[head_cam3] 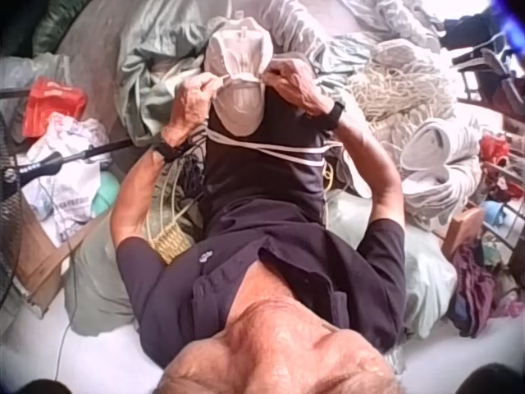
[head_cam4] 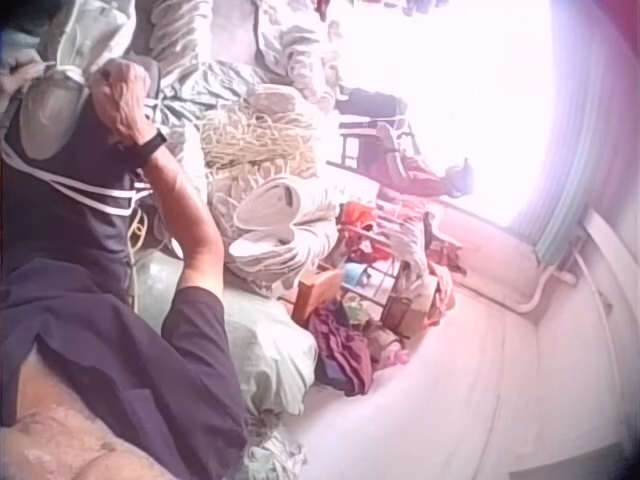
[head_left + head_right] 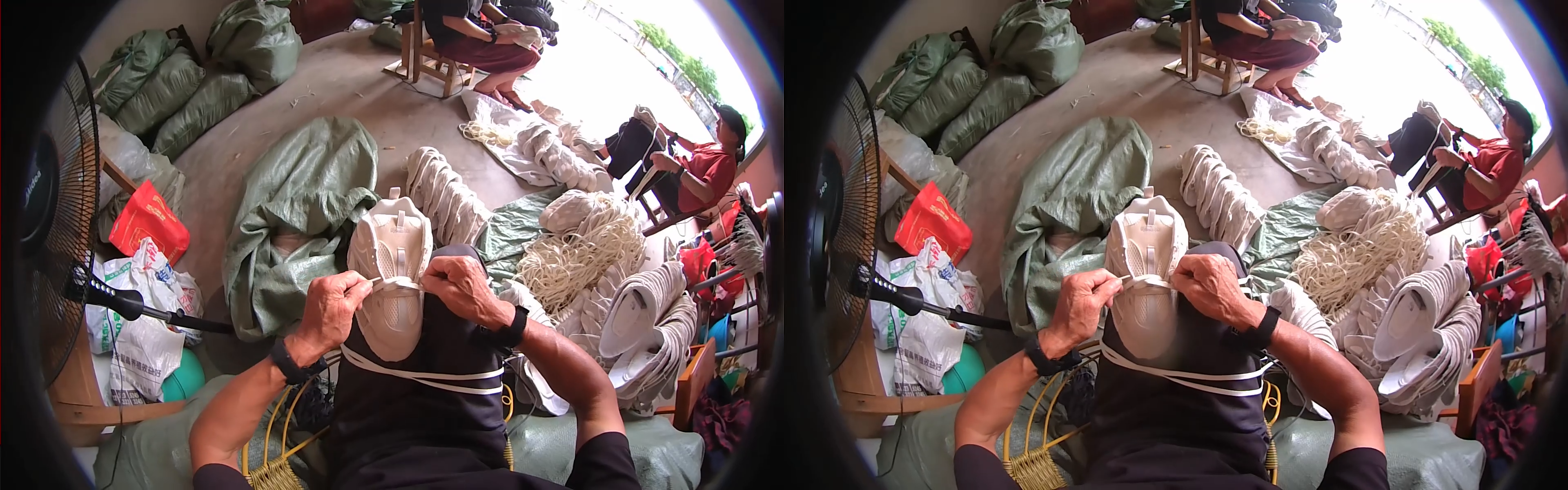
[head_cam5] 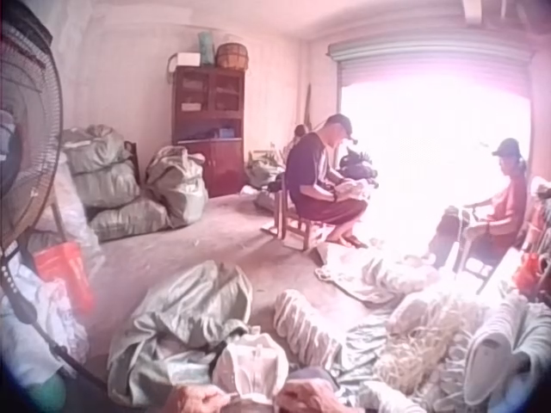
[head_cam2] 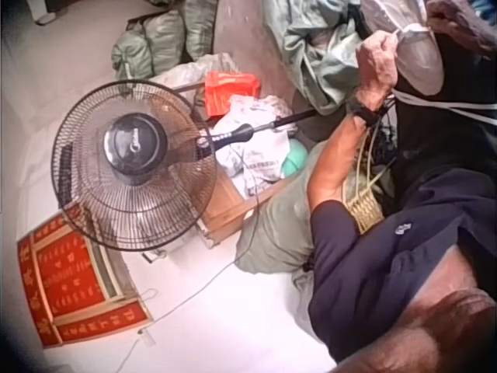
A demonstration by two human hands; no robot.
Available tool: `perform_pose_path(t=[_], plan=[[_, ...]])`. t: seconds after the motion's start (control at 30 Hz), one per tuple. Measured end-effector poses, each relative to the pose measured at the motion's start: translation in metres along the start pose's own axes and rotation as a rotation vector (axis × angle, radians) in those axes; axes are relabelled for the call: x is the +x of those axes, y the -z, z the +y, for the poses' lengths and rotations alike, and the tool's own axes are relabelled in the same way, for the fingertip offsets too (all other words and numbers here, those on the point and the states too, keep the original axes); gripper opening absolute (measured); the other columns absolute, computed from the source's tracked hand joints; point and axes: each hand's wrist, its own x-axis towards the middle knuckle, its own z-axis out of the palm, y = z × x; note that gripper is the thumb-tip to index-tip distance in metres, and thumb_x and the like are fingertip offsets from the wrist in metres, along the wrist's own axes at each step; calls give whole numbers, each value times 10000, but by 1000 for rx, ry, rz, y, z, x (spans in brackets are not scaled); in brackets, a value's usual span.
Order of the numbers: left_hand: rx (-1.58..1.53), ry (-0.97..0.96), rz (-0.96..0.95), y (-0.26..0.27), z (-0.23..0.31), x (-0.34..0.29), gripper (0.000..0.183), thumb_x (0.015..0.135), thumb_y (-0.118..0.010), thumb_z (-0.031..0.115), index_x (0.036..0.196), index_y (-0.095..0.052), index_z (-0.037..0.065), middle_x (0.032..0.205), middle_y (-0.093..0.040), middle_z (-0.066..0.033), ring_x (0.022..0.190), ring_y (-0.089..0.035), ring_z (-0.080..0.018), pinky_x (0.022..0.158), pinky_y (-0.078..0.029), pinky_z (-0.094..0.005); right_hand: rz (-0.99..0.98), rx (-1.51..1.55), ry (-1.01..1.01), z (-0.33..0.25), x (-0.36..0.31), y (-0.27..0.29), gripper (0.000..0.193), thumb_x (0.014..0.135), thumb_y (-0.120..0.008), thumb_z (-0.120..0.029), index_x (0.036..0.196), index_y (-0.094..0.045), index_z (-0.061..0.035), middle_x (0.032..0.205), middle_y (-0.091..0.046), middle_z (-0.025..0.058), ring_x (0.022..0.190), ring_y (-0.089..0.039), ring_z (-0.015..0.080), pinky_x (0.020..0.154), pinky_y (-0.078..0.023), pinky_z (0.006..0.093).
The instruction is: The recorder is lacing and tying white shoes in a production environment.
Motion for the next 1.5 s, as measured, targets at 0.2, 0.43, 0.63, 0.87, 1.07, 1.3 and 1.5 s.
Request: perform_pose_path(t=[0.2, 0.43, 0.63, 0.87, 1.07, 1.3, 1.5], plan=[[65, -20, 8, -1, 1, -1, 258, 928, -584, 189, 781, -674, -4, 606, -601, -79, 571, -590, -204, 558, -444, -349, -9, 7, -25, -3, 0, 1, 209, 826, -629, -185, 784, -698, 8, 726, -670, 197, 709, -671, 360, 670, -495, 432], [243, -251, 103, -6, -2, -3, 253, 930, -564, 150, 731, -640, 15, 623, -599, -141, 603, -625, -335, 573, -468, -413, -18, 9, -44, -4, 0, 2, 206, 828, -629, -185, 800, -697, 8, 730, -670, 192, 717, -668, 360, 664, -488, 433], [267, -267, 10, -7, -4, 4, 170, 872, -590, 153, 756, -636, 37, 698, -607, -124, 642, -638, -342, 576, -495, -426, -8, -24, -16, -2, 0, -1, 198, 838, -619, -168, 774, -686, 7, 734, -667, 186, 718, -663, 363, 666, -487, 435], [532, -343, 94, 6, 17, 15, 103, 812, -649, 91, 911, -642, 62, 872, -620, -84, 836, -645, -300, 681, -533, -431, -14, -327, 131, -19, -3, 15, 172, 806, -682, -141, 921, -684, -14, 908, -663, 169, 894, -652, 352, 769, -479, 458], [885, -855, -54, 26, 31, 51, 321, 737, -740, 114, 1043, -648, 83, 1089, -599, -98, 1085, -580, -304, 1056, -410, -443, -95, -458, 724, -17, 31, 31, 194, 705, -712, -90, 862, -603, -55, 957, -565, 83, 1054, -524, 274, 972, -377, 450], [772, -800, -461, 26, 21, 67, 82, 749, -698, 175, 780, -670, 104, 891, -597, -54, 940, -584, -246, 897, -415, -420, -254, -391, 698, -7, 42, 34, 155, 733, -697, -187, 728, -567, -103, 808, -548, 76, 855, -573, 259, 843, -389, 397], [782, -515, -272, -5, 19, 59, 155, 714, -628, 209, 659, -697, 82, 781, -664, -100, 932, -615, -276, 870, -394, -422, -262, -403, 600, 18, 46, 3, 139, 760, -641, -166, 679, -555, -93, 780, -563, 92, 812, -557, 274, 816, -381, 395]])
